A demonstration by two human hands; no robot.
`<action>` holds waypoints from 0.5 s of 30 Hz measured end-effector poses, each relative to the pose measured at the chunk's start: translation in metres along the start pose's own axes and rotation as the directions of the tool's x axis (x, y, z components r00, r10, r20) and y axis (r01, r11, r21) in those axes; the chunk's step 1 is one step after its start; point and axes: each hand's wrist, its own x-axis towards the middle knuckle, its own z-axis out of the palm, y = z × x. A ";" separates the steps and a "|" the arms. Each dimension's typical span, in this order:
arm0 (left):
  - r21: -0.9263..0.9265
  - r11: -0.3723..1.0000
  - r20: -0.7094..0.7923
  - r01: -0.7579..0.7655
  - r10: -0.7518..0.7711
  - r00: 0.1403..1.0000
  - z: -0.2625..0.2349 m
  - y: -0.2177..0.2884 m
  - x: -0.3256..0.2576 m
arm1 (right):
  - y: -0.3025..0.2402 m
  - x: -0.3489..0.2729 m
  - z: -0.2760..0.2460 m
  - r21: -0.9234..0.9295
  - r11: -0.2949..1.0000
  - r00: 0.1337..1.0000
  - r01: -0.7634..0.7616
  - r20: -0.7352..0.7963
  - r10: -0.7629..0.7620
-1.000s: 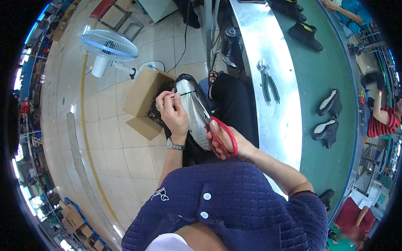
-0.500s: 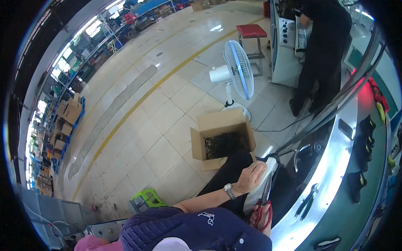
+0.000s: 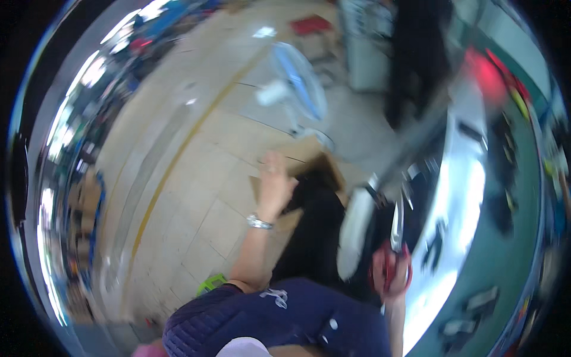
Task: Trimming the excess material from a shoe upper and sole using scissors and pliers.
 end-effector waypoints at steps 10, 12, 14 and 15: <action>-0.543 0.492 0.025 -0.680 0.819 0.573 0.010 0.161 -0.031 | -0.061 -0.025 -0.054 0.050 0.998 0.998 0.028 0.050 -0.031; -0.609 0.455 -0.020 -0.650 0.810 0.586 0.030 0.191 -0.026 | -0.080 -0.032 -0.080 -0.333 0.943 0.938 0.002 -0.326 -0.117; -0.611 0.415 -0.023 -0.674 0.842 0.540 0.034 0.209 -0.024 | -0.074 -0.038 -0.118 -0.811 0.563 0.705 -0.157 -0.492 -0.512; -0.588 0.453 0.027 -0.670 0.839 0.543 0.036 0.218 -0.016 | -0.074 -0.042 -0.137 -0.914 0.264 0.573 -0.308 -0.400 -0.715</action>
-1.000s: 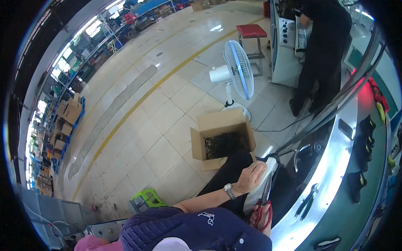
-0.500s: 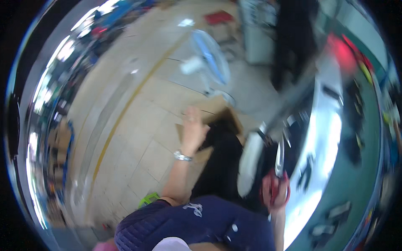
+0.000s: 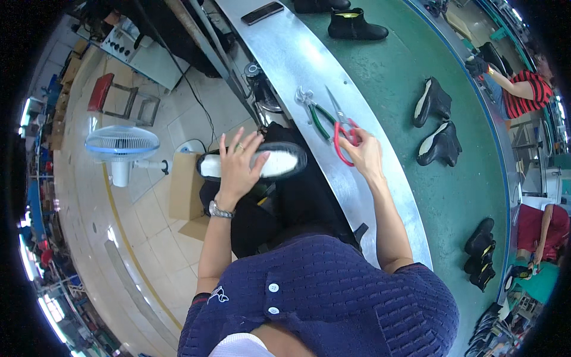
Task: Trimming the excess material from a shoe upper and sole using scissors and pliers.
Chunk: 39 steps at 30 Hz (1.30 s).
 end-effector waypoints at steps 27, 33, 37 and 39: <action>-0.277 0.835 0.268 0.475 -0.408 0.873 -0.031 -0.054 0.046 | -0.150 0.072 0.016 0.291 0.957 0.467 -0.005 0.847 -0.255; -0.101 0.912 0.030 0.399 -0.398 0.917 -0.002 -0.006 0.012 | -0.182 0.072 0.043 -0.038 0.987 0.233 0.155 0.972 0.001; -0.064 0.947 -0.094 0.313 -0.318 0.943 0.010 -0.004 0.001 | -0.137 0.020 0.048 0.132 0.907 0.572 0.401 0.737 -0.360; -0.040 0.959 -0.122 0.281 -0.284 0.951 0.011 -0.003 -0.002 | -0.125 0.010 0.054 0.195 0.853 0.616 0.484 0.617 -0.490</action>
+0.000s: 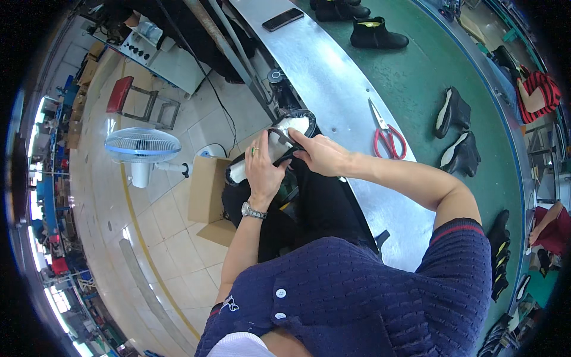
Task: Trimming the excess material from a shoe upper and sole using scissors and pliers.
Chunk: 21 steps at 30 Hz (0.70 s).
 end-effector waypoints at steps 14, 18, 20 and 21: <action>0.184 0.969 -0.115 -0.168 0.191 0.975 0.020 -0.026 -0.013 | -0.035 0.048 -0.025 -0.448 0.894 0.994 0.012 0.102 0.037; 0.180 0.970 -0.189 -0.162 0.195 0.962 0.021 -0.011 -0.018 | -0.040 0.031 -0.016 -0.331 0.940 0.972 0.082 -0.183 -0.149; 0.153 0.976 -0.206 -0.157 0.187 0.960 0.018 -0.011 -0.024 | -0.023 0.024 0.000 -0.309 0.949 0.961 0.063 -0.237 -0.141; 0.158 0.975 -0.213 -0.153 0.185 0.959 0.014 -0.012 -0.020 | -0.020 0.023 -0.002 -0.390 0.918 0.981 0.074 -0.137 -0.137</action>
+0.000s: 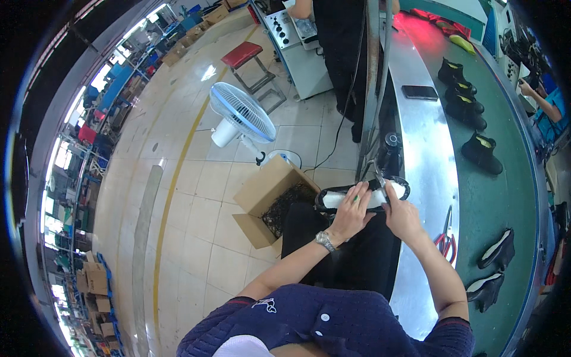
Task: Trimming the excess material from a shoe upper and sole using scissors and pliers.
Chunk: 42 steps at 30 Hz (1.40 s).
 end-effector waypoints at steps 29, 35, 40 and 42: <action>-0.035 0.995 0.170 0.092 -0.085 0.982 0.007 -0.001 0.027 | 0.024 0.026 -0.039 0.167 0.954 0.959 -0.247 0.182 0.217; -0.027 0.997 0.084 0.067 -0.064 0.994 0.015 0.015 0.044 | 0.046 0.035 -0.030 0.005 0.945 0.913 -0.326 0.262 0.314; -0.022 0.986 0.137 0.167 -0.163 0.977 -0.001 -0.001 0.041 | 0.013 0.052 -0.031 0.424 0.882 0.977 -0.207 0.035 0.212; -0.154 0.966 0.096 0.209 -0.196 0.976 0.006 -0.002 0.037 | 0.028 0.050 -0.012 0.145 0.954 0.947 -0.261 0.229 0.224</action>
